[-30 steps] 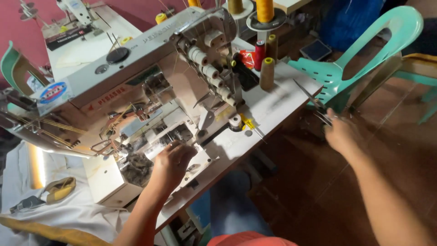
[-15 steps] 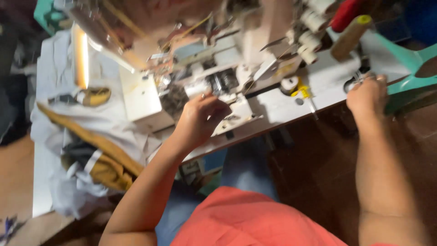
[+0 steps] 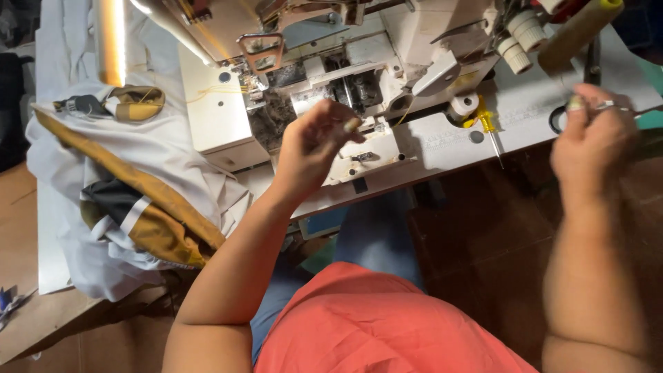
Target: Threading an industrial sewing machine using tweezers to guide thread through various tensioners and needles.
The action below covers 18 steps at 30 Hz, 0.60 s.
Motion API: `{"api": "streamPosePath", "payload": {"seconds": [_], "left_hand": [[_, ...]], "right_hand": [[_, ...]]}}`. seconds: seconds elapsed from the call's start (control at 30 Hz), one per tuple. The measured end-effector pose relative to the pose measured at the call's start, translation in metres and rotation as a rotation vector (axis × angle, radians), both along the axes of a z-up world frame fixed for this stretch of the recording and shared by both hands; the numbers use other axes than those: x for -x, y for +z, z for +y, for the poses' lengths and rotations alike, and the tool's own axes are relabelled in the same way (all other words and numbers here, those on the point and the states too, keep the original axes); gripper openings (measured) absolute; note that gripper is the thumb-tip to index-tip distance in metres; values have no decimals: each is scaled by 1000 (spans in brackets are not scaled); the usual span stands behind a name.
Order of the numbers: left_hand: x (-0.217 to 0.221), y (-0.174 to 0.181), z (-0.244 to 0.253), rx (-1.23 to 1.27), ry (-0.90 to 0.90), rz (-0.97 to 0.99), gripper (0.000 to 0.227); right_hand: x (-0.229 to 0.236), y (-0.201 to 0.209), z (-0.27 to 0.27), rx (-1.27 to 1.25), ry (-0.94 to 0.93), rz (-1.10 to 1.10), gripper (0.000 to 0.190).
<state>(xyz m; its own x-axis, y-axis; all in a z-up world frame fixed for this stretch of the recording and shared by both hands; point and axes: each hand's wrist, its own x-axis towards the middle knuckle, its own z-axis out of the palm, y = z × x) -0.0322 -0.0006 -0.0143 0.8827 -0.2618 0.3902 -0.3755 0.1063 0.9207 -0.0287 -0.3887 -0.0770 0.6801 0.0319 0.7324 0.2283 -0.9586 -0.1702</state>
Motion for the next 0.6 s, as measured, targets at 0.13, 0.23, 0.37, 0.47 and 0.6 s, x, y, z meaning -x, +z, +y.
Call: {"api": "streamPosePath", "payload": {"seconds": [0.13, 0.23, 0.37, 0.47, 0.6], "left_hand": [[5, 1, 14, 247, -133, 108, 10], [15, 11, 27, 170, -123, 35, 11], [24, 15, 36, 125, -39, 19, 9], [28, 15, 40, 104, -18, 36, 9], [31, 11, 41, 104, -19, 40, 10]], "right_hand": [[4, 17, 54, -200, 169, -39, 25], [-10, 18, 63, -288, 280, -163, 13], [-15, 38, 88, -122, 127, -208, 37], [-20, 45, 97, 37, -26, -183, 34], [-38, 15, 79, 214, -255, -16, 39]]}}
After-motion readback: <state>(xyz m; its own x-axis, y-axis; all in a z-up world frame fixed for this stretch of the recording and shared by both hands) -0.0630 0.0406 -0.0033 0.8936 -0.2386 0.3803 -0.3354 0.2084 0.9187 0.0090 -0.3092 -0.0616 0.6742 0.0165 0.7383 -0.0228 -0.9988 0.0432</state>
